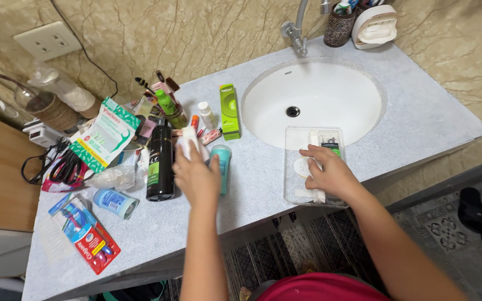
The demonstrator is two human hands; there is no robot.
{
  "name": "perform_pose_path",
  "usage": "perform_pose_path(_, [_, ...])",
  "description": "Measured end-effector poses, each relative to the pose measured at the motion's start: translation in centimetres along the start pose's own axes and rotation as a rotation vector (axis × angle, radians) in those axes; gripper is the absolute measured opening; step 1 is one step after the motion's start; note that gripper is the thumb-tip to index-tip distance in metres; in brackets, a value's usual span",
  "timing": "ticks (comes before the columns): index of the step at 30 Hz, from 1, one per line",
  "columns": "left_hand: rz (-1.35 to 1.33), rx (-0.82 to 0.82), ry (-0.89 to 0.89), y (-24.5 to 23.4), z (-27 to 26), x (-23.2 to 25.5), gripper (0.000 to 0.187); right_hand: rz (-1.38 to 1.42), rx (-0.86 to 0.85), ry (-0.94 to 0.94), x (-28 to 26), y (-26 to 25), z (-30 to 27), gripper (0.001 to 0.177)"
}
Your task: The person empties a bathroom cabinet onto the countertop, then systematically removes items from a clear organizer and places them on the counter. They continue to remove various toiletries, wipes, and other supplies from the cabinet and drawers, arranging them on the countertop.
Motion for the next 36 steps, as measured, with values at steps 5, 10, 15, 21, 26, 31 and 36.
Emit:
perform_pose_path(5, [-0.701,-0.447,-0.122,8.9,-5.8,6.7,0.045,0.018,0.102,0.052,2.4,-2.2,0.1,0.048])
perform_pose_path(10, [-0.667,-0.827,-0.139,14.8,-11.0,13.1,0.074,0.153,0.082,0.151,5.9,-2.0,-0.6,0.048])
perform_pose_path(15, [-0.588,-0.851,-0.200,16.9,-12.0,14.2,0.085,0.171,0.047,0.162,7.8,-1.1,-1.3,0.043])
perform_pose_path(21, [-0.748,-0.728,-0.308,14.0,-11.0,12.1,0.074,0.069,0.107,0.097,8.0,-1.8,-1.4,0.048])
perform_pose_path(26, [-0.674,-0.554,-0.571,6.6,-8.3,6.1,0.065,0.101,0.067,0.146,6.3,-1.7,-1.0,0.046])
perform_pose_path(31, [-0.380,-0.251,-0.438,-0.4,-1.2,-1.5,0.047,0.274,0.027,0.121,4.7,-1.3,-0.6,0.042])
perform_pose_path(36, [-0.215,0.083,0.023,-1.7,-0.1,-1.3,0.049,0.113,0.138,0.054,5.1,-2.2,-0.3,0.048])
Point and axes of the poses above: each hand's wrist, its own z-axis towards the middle knuckle, its own y-axis out of the palm, x = y × z, the point moved 5 cm from there along z, towards the middle knuckle, and after that the axes turned 13 degrees about -z, right-handed, at the moved point
